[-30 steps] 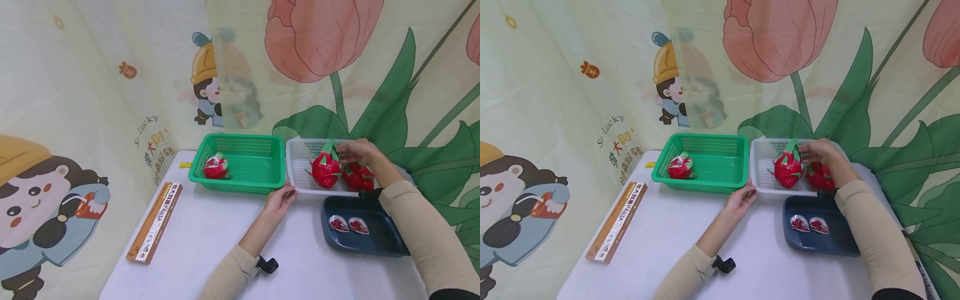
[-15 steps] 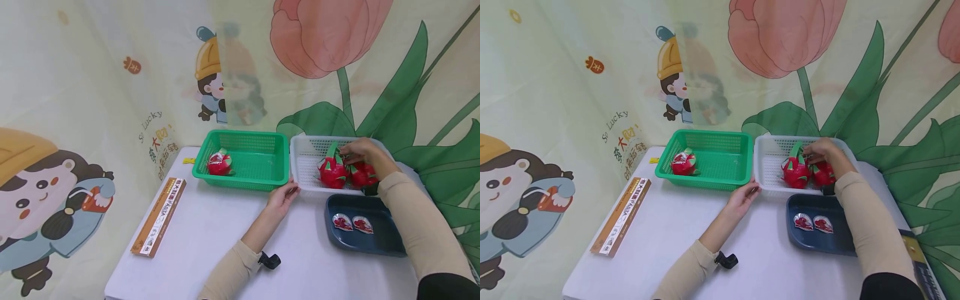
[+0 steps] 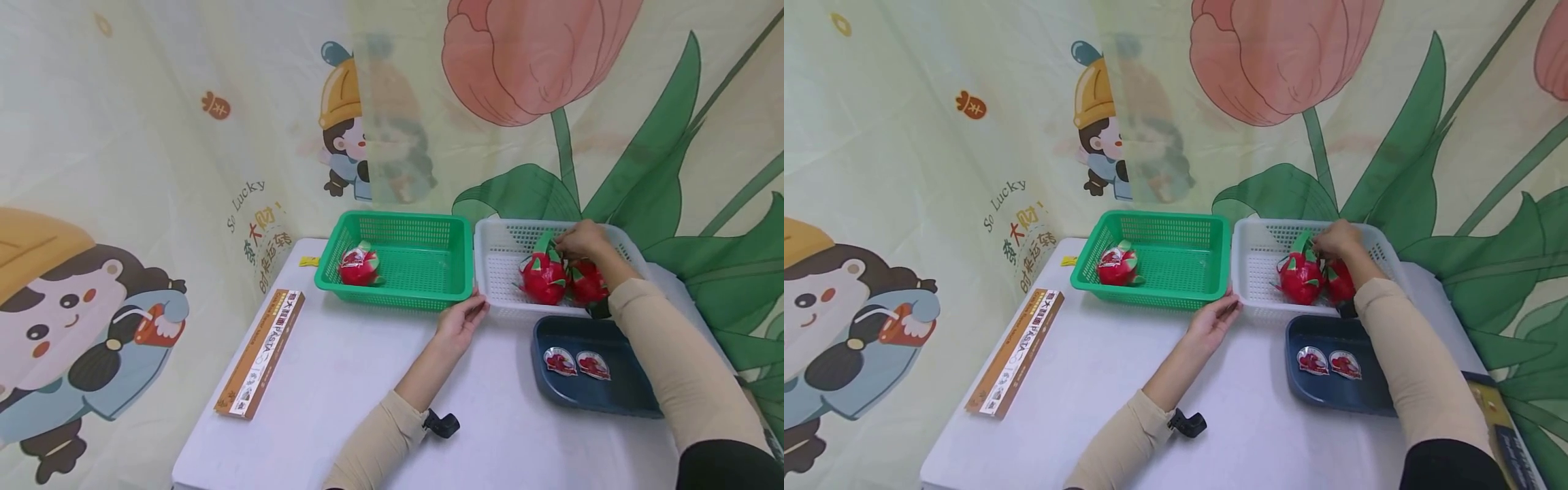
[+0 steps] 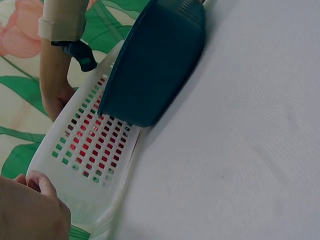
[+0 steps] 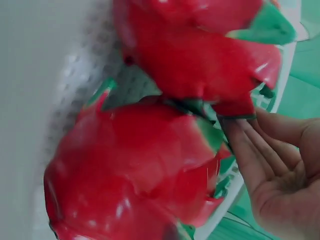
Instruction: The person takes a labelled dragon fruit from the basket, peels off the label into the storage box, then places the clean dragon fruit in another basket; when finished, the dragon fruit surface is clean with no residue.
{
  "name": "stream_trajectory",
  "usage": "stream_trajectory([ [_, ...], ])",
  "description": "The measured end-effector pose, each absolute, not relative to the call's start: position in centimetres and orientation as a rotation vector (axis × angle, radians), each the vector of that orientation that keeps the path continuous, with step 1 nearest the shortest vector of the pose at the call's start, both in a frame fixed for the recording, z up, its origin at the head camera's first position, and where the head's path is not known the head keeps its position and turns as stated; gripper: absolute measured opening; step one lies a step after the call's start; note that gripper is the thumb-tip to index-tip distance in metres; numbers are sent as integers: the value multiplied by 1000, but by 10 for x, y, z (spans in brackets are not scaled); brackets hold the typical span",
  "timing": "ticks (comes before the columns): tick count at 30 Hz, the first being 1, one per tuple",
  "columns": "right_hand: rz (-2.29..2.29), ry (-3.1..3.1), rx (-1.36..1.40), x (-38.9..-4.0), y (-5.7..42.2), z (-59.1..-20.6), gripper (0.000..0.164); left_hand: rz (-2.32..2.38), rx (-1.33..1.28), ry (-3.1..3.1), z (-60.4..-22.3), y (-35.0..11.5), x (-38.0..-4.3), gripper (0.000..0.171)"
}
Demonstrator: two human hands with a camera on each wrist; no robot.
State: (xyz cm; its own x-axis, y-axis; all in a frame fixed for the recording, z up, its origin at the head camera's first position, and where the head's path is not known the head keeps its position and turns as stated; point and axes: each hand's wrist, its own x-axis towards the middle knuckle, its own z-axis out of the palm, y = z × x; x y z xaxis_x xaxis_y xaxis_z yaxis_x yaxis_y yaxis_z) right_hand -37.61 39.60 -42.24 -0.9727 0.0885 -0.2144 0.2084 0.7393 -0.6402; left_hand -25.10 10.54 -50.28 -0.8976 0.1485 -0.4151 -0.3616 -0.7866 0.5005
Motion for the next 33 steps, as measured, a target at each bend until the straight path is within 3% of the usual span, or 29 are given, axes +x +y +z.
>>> stream_trajectory([
  [9, -979, 2834, 232, -373, 395, -423, 42, 2641, -512, 833, -500, 103, -252, 21],
  [17, -1326, 2702, 282, -365, 397, -411, 48, 2583, -441, 814, -490, 92, -246, 23],
  [33, -1709, 2362, 60, -341, 349, -381, 61, 2457, -439, 987, -471, 25, -216, 7],
])
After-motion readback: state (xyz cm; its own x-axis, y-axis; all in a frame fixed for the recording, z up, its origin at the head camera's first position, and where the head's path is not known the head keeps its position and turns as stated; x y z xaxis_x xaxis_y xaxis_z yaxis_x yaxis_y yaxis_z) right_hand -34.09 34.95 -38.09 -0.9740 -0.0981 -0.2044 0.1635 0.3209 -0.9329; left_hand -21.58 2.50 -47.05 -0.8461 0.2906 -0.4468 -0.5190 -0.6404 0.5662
